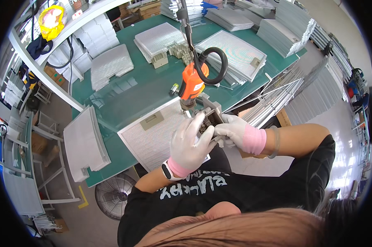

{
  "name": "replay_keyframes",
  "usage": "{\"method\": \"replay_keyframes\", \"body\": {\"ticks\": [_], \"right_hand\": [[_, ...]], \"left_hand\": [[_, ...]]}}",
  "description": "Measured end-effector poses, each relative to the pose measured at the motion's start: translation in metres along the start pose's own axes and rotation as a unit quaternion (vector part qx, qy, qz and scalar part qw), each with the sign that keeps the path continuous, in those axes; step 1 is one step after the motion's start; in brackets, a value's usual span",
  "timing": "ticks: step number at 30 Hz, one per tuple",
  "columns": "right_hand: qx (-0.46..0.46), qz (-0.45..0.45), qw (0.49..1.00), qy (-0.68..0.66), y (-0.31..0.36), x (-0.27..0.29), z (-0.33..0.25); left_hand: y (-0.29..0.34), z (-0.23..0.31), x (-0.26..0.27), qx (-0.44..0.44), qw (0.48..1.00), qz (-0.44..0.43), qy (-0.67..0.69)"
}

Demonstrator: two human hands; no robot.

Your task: Assembling a mesh filter unit by attaching a plastic housing component using an electric screwdriver.

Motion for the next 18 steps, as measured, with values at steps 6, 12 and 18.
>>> {"method": "replay_keyframes", "body": {"ticks": [6,12,18], "right_hand": [[-0.004,-0.017,1.000,0.006,-0.001,-0.002,0.003],[-0.008,-0.004,1.000,-0.017,-0.002,-0.002,0.005],[-0.021,-0.014,1.000,-0.019,-0.003,-0.002,0.003]], "left_hand": [[0.007,-0.006,-0.006,0.059,0.996,-0.062,0.006],[0.017,-0.017,-0.007,0.077,0.994,0.030,0.073],[0.014,-0.026,-0.008,0.159,0.984,-0.003,0.074]]}}
Point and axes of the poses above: each hand's wrist, its own y-axis away from the middle knuckle, its own x-axis out of the back of the hand, z = x × y, the point moved 6 cm from there along -y, towards the middle knuckle, and after that the axes turned 10 degrees about x, right-handed, at the moved point
